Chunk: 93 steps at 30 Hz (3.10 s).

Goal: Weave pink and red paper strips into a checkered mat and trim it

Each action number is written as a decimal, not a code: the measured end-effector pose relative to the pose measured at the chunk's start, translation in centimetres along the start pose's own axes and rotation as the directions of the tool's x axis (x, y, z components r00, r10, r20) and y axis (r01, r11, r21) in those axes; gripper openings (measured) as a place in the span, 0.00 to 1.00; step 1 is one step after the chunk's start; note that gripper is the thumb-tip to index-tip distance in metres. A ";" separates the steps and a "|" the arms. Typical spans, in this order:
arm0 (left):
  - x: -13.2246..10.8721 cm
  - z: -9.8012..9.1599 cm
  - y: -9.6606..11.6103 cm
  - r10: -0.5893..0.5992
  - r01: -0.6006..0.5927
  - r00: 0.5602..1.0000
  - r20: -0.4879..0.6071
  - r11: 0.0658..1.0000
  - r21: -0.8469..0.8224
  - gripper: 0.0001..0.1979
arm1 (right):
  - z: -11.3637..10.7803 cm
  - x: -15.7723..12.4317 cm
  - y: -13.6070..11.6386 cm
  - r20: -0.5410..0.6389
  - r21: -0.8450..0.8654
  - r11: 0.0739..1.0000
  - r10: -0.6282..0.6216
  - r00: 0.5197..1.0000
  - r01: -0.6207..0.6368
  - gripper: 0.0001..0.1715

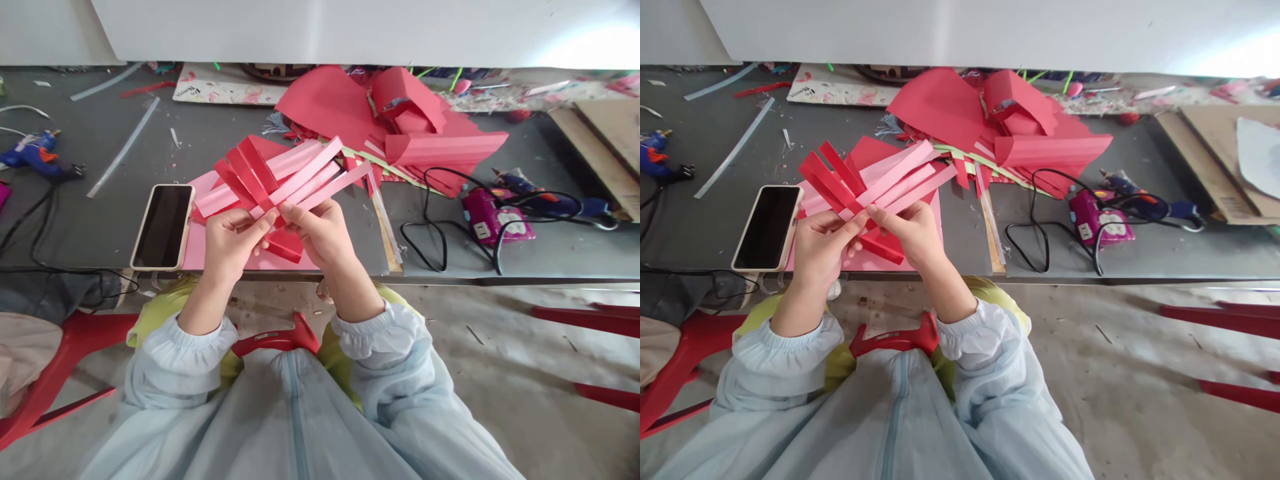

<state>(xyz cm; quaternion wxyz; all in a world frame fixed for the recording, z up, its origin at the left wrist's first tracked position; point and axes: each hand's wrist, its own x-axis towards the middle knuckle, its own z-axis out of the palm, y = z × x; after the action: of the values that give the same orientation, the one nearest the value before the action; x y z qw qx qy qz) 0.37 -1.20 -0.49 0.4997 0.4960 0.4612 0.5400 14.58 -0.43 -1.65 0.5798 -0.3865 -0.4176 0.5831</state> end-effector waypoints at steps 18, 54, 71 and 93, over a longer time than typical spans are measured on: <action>-0.4 -0.1 0.0 -0.017 0.014 0.998 0.057 0.998 0.063 0.20 | 0.0 0.0 -0.4 -0.203 -0.023 1.000 -0.019 0.979 0.015 0.21; -0.1 -0.3 0.3 -0.063 0.061 0.996 0.059 0.998 0.022 0.16 | -0.4 0.1 -0.7 -0.115 -0.047 0.999 -0.015 0.993 0.009 0.18; 0.3 -0.6 -0.2 -0.138 0.144 0.981 0.133 0.989 -0.033 0.17 | -1.9 0.0 -0.6 -0.112 -0.137 0.985 -0.124 0.986 0.108 0.17; 0.0 -0.6 -0.2 -0.117 0.113 0.978 0.171 0.993 0.034 0.12 | -1.7 -0.1 -0.8 -0.197 -0.099 0.992 -0.098 0.975 0.080 0.14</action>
<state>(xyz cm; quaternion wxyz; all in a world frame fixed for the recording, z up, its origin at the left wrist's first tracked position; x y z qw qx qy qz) -0.24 -1.19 -0.76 0.5623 0.5194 0.4505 0.4594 16.42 -0.51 -1.50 0.6266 -0.4502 -0.3997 0.4949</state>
